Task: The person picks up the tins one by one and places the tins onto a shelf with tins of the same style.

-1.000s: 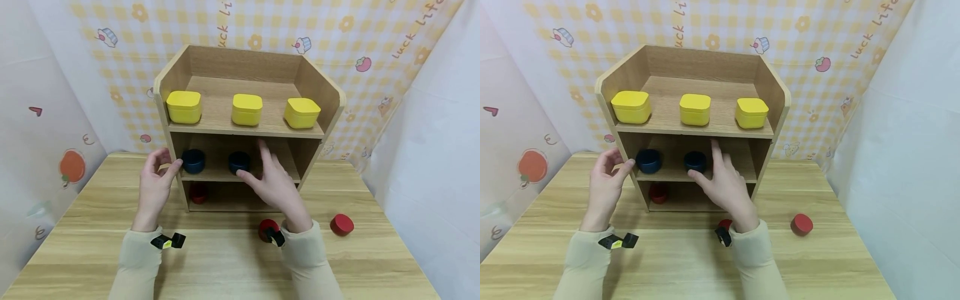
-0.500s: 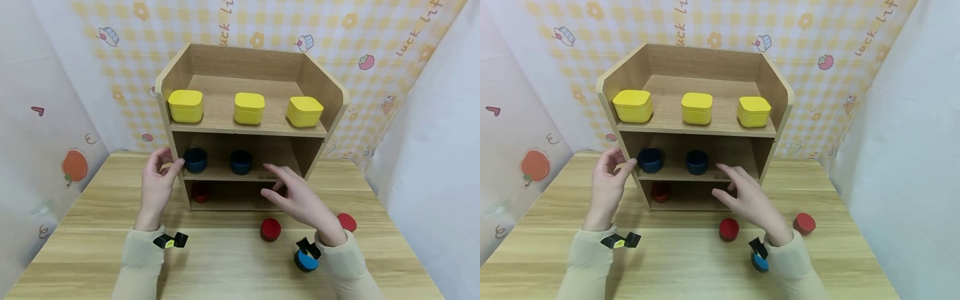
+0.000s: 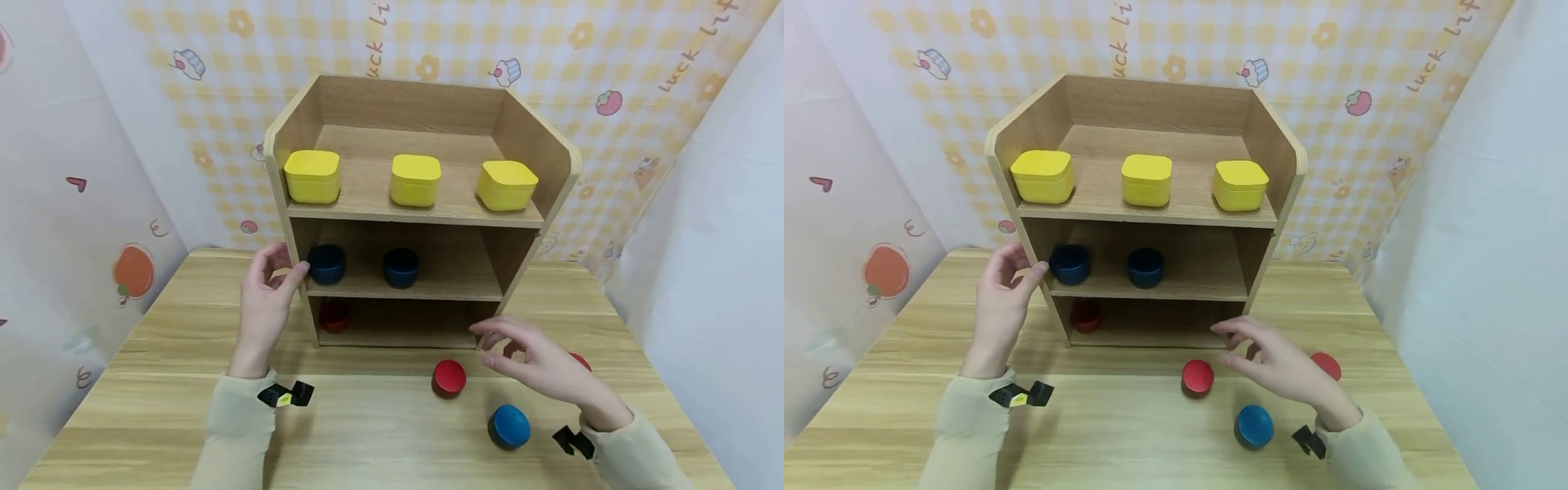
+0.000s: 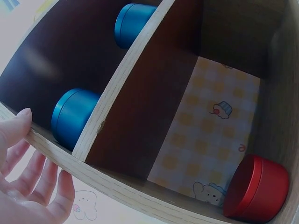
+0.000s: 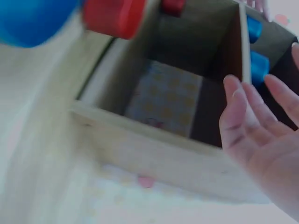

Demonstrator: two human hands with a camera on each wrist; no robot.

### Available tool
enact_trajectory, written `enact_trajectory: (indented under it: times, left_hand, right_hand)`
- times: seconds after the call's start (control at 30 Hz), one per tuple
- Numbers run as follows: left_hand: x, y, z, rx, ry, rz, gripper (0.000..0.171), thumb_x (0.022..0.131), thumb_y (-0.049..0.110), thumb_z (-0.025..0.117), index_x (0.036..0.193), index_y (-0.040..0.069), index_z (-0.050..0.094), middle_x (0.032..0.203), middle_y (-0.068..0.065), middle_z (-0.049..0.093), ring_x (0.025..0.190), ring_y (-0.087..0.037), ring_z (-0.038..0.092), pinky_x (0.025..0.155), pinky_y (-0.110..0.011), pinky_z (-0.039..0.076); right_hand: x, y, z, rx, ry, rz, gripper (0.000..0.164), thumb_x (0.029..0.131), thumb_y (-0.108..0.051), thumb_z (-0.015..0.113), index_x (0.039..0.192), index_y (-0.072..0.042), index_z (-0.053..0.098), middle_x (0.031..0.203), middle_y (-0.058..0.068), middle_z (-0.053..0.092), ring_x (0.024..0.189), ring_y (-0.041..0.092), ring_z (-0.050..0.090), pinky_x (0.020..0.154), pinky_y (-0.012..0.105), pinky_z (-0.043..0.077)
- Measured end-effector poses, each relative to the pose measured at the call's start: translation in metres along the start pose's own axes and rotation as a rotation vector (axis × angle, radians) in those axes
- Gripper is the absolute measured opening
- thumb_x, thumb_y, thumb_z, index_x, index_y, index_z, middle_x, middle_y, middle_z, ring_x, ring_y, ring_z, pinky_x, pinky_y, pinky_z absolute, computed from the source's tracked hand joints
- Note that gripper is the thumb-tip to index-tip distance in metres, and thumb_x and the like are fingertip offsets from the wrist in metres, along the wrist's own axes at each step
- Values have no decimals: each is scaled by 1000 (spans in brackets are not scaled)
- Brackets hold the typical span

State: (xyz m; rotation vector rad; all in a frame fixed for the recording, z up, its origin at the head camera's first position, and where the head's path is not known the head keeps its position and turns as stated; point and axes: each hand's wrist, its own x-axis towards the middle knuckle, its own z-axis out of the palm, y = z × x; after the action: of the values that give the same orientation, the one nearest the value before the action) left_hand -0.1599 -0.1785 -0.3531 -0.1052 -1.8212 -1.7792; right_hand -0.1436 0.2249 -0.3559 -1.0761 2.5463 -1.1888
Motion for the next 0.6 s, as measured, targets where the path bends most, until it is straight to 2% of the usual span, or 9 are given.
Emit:
enact_trajectory:
  times: [0.13,0.33,0.43,0.6]
  left_hand:
    - [-1,-1,-1,10,3,-7,31,90,2,70,118,6,57,102,-3,57,100,-18,54,80,-22,46]
    - [0,-1,0,17,-16,1,32,91,5,70,120,6,57,102,-3,57,101,-17,54,80,-22,47]
    - [0,-1,0,17,-9,3,32,91,5,70,120,6,57,102,-3,57,101,-17,54,80,-22,46]
    - [0,-1,0,11,-8,-2,32,90,3,70,119,6,57,102,-3,56,101,-17,53,81,-23,46]
  right_hand:
    - [-15,15,1,64,-72,26,40,95,-17,67,133,-19,56,124,-3,60,102,19,61,79,30,53]
    - [-40,27,1,55,-179,50,46,92,-23,70,135,-17,53,127,-2,58,106,18,59,80,31,52]
    - [-49,32,1,61,-239,72,50,92,-26,71,137,-14,52,130,3,57,108,21,57,79,32,52]
    - [-62,43,0,81,-283,118,52,90,-25,72,136,-10,52,129,11,58,106,23,57,75,31,50]
